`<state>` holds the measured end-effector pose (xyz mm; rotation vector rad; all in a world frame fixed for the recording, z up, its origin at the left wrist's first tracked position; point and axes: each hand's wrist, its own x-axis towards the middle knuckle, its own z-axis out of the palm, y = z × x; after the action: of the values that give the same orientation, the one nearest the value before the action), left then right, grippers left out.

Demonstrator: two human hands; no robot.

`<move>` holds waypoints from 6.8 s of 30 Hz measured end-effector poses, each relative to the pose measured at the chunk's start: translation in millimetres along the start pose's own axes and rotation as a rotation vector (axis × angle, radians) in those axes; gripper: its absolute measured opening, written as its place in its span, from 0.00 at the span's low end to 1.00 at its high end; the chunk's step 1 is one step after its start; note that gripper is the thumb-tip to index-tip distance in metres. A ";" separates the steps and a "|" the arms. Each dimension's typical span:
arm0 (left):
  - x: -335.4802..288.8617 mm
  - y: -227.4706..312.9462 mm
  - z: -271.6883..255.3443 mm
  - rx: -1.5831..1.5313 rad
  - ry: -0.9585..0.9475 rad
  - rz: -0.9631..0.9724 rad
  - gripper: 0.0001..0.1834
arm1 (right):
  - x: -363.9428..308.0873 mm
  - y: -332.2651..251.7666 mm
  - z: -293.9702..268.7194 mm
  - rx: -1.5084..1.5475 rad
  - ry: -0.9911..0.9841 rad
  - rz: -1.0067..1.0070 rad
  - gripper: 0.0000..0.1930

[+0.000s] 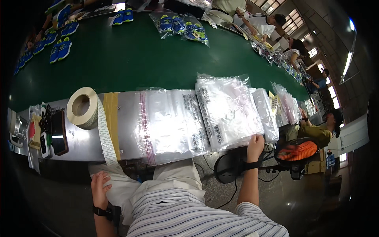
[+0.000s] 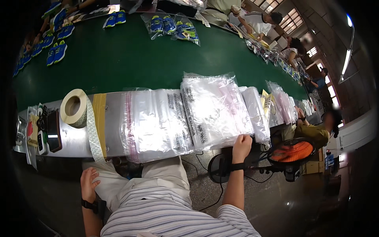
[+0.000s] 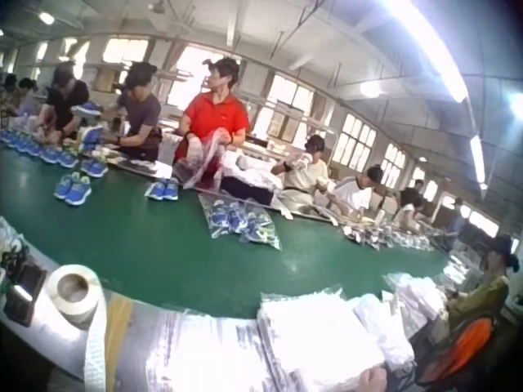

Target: The person applies printed labels to a stack of clear polyethylene bags on a green factory table. They peel each label from a roll, align it on a bag, and smooth it down, repeating the process for multiple bags. Other workers in the background pack blue shoes into similar bags.

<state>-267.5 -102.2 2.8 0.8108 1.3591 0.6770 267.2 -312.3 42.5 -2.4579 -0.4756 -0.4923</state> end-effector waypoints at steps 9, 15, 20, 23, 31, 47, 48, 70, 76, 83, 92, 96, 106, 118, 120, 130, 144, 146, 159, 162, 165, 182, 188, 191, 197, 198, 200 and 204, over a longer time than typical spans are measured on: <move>22.7 -19.0 48.8 0.289 -0.295 0.261 0.12 | -31.3 -101.2 26.8 -0.145 -0.540 -0.521 0.16; -16.1 25.3 67.7 -0.231 -0.451 -0.019 0.15 | -103.3 -189.4 21.6 0.465 -0.460 -0.685 0.11; -19.8 30.4 77.3 -0.030 -0.533 0.120 0.14 | -187.7 -270.3 28.2 0.861 -1.706 -0.157 0.12; -8.7 28.2 75.3 0.055 -0.551 0.051 0.16 | -191.9 -280.5 38.9 0.884 -1.703 0.048 0.06; 136.2 72.1 78.2 -0.622 -0.644 0.000 0.21 | -166.0 -276.2 -25.4 0.859 -1.811 -0.180 0.06; -49.9 58.1 84.2 0.821 -0.134 1.243 0.15 | -166.5 -279.9 -9.6 0.707 -1.444 -0.621 0.07; -49.1 54.3 86.5 0.747 -0.014 1.281 0.13 | -172.3 -283.7 -7.2 0.782 -1.435 -0.618 0.07; -6.6 85.3 90.9 0.396 -0.216 0.993 0.10 | -152.8 -249.5 27.8 0.732 -1.028 -0.812 0.08; 14.7 34.1 124.7 1.230 -0.416 1.027 0.38 | -167.5 -244.1 99.7 0.259 -0.434 -0.709 0.18; 11.0 26.2 121.7 1.274 -0.384 1.004 0.43 | -170.8 -236.4 108.3 0.298 -0.405 -0.677 0.08; 11.3 23.9 114.8 1.169 -0.329 1.055 0.42 | -175.9 -245.0 92.0 0.379 -0.374 -0.732 0.15; 11.2 18.8 114.8 1.191 -0.337 1.038 0.42 | -161.6 -221.4 103.7 0.367 -0.394 -0.717 0.04; 7.9 88.5 155.4 0.736 -0.468 0.995 0.22 | -132.3 -200.4 87.9 0.792 -0.848 -0.350 0.02; 104.3 31.8 250.9 -0.160 -0.953 -0.022 0.15 | -86.6 -203.4 39.2 1.149 -0.832 0.252 0.06; 102.6 44.4 245.7 -0.050 -0.805 -0.040 0.17 | -88.2 -219.4 39.5 1.115 -0.990 0.039 0.07; 38.8 103.4 176.0 -0.420 -1.085 -0.376 0.38 | -142.7 -203.4 15.6 0.491 -0.572 -0.884 0.29; 13.0 -6.8 2.6 -0.195 -0.132 0.019 0.12 | -5.6 -49.3 -17.4 -0.207 0.094 -0.317 0.06; 24.4 -24.4 1.1 0.159 -0.133 0.331 0.12 | -20.4 -41.5 -20.6 -0.180 0.152 -0.258 0.09; -7.1 40.7 71.1 -0.188 -0.457 -0.009 0.14 | -195.4 -257.0 14.4 0.859 -1.408 -0.681 0.13; -7.8 44.0 70.4 -0.309 -0.394 0.062 0.14 | -209.4 -266.1 28.6 1.026 -1.773 -0.295 0.13; -1.5 56.2 75.0 -0.459 -0.296 0.102 0.14 | -200.6 -266.8 25.0 0.993 -1.946 -0.210 0.11; -32.5 52.0 83.4 0.366 -0.225 0.706 0.13 | -212.7 -287.8 14.6 1.019 -1.132 -0.578 0.03; -10.2 43.4 77.2 0.104 -0.377 0.473 0.08 | -204.4 -290.9 11.1 1.008 -1.275 -0.555 0.04; -0.6 41.2 75.7 -0.026 -0.502 0.410 0.08 | -196.9 -286.1 10.1 1.044 -1.351 -0.434 0.03; -11.8 60.8 100.5 0.094 -0.445 0.500 0.07 | -197.7 -270.7 21.4 1.109 -1.221 -0.389 0.04; -7.8 60.4 96.1 0.185 -0.421 0.580 0.07 | -195.0 -272.4 21.1 1.006 -1.199 -0.488 0.04; -8.6 59.5 94.7 0.126 -0.382 0.522 0.07 | -190.5 -274.9 20.0 0.974 -1.177 -0.552 0.05; -3.5 67.7 93.0 0.041 -0.448 0.377 0.05 | -179.7 -266.3 23.6 1.122 -1.308 -0.450 0.05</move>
<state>-172.8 -76.7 63.1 1.1881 0.8232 0.7047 0.6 -133.5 70.0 -1.2295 -1.3316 1.0669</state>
